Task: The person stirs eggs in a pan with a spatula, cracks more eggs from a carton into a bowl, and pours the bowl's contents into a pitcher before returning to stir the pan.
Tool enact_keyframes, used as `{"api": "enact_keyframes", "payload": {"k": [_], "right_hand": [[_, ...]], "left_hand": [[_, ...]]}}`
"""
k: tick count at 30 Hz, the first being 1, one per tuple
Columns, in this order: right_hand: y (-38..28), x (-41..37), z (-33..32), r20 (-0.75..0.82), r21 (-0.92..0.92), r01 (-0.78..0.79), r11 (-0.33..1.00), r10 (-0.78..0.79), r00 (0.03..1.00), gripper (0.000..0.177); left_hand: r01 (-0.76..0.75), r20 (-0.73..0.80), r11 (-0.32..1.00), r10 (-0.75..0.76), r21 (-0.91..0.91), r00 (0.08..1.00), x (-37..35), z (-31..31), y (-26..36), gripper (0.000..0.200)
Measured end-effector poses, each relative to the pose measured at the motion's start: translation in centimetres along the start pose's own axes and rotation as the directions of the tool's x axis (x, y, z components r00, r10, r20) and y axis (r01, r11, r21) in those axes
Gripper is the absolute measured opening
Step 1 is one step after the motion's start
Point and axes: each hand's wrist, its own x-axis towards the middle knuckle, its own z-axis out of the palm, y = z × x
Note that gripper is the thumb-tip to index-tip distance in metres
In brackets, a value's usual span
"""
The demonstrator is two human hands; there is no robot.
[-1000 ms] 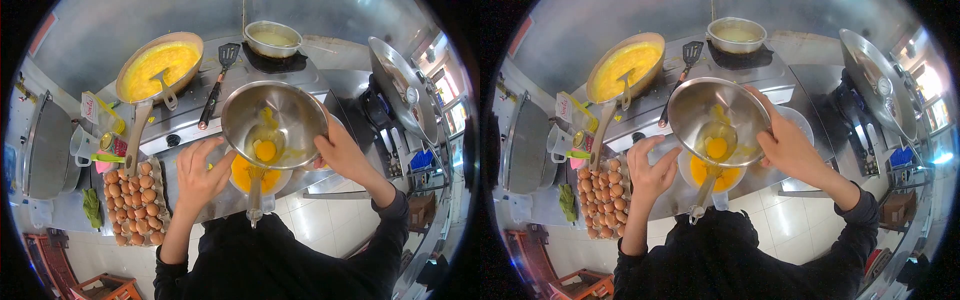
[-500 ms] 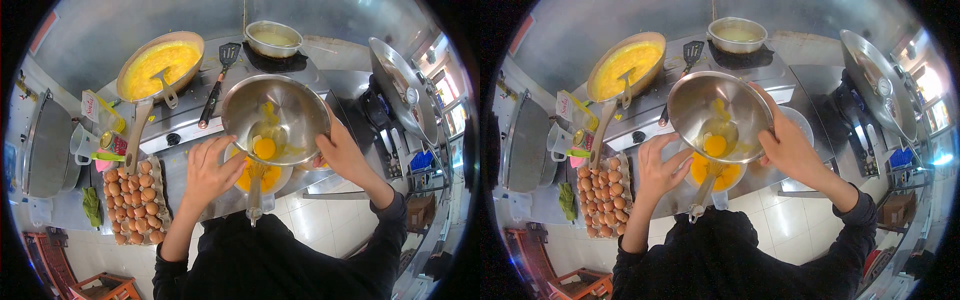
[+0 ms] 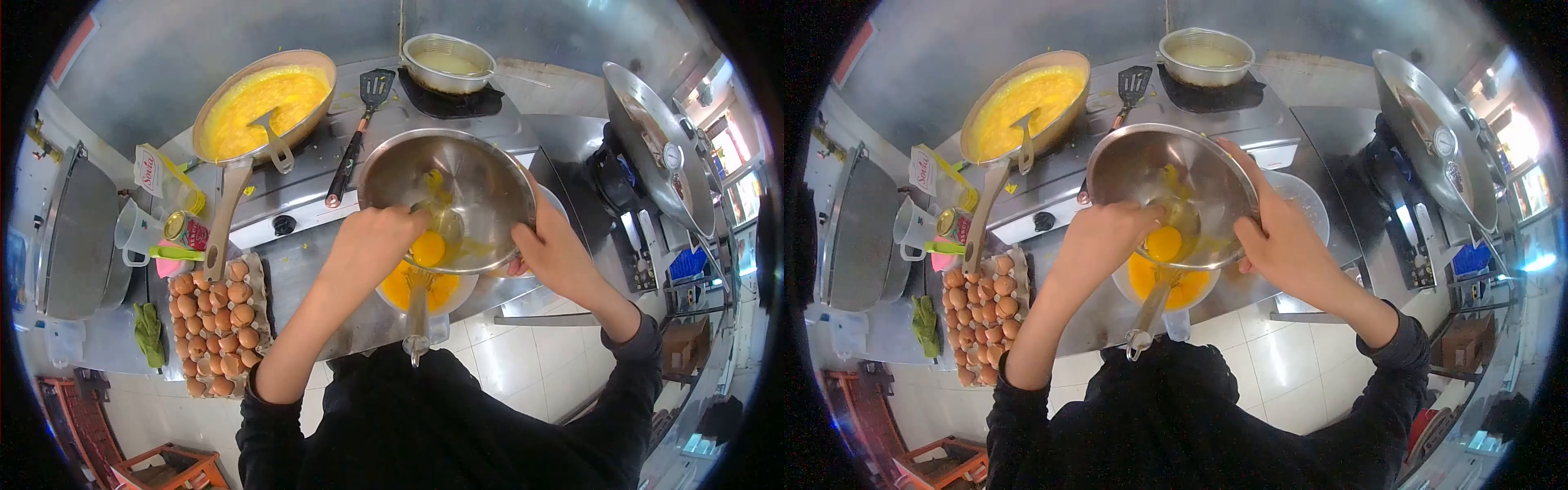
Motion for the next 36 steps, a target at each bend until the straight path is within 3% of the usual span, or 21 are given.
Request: {"api": "enact_keyframes", "payload": {"k": [4,8,11,13,16,25,27,34,36], "right_hand": [[0.1,-0.2,-0.2,0.008,-0.013,-0.001,1.000,0.001,1.000,0.064],[0.6,-0.2,-0.1,-0.009,0.007,-0.012,1.000,0.012,1.000,0.065],[0.5,-0.5,-0.2,-0.027,-0.030,-0.010,1.000,0.009,1.000,0.065],[0.5,-0.7,-0.1,-0.016,-0.060,-0.026,0.998,0.025,1.000,0.066],[1.0,-0.9,0.0,-0.059,-0.095,0.059,0.994,-0.065,0.996,0.066],[1.9,-1.0,0.4,-0.100,-0.155,0.091,0.984,-0.107,0.989,0.067],[1.8,-1.0,0.4,-0.093,-0.275,0.096,0.957,-0.126,0.988,0.068],[1.6,-1.1,0.7,-0.098,-0.363,0.147,0.920,-0.195,0.976,0.067],[1.5,-0.9,0.6,-0.136,0.001,0.018,1.000,-0.018,0.991,0.060]], "left_hand": [[-0.080,0.072,0.997,0.080,-0.001,0.994,0.6,0.6,-0.4,0.009],[-0.114,0.024,0.993,0.113,0.037,0.993,0.7,0.9,-0.3,0.007],[-0.189,-0.101,0.980,0.194,0.058,0.976,0.4,0.2,0.0,0.009],[-0.248,-0.314,0.956,0.287,0.157,0.905,0.0,-0.1,0.3,0.018],[-0.290,-0.441,0.936,0.349,0.198,0.827,-0.8,-0.3,0.1,0.024],[-0.087,-0.511,0.962,0.213,0.260,0.833,-5.3,-1.2,-1.2,0.035],[-0.081,-0.511,0.960,0.212,0.267,0.833,-5.8,-1.3,-1.4,0.035],[-0.098,-0.493,0.969,0.201,0.226,0.846,-6.2,-1.4,-0.8,0.033],[-0.135,-0.506,0.973,0.213,0.187,0.836,-4.9,-1.1,-0.6,0.030]]}}
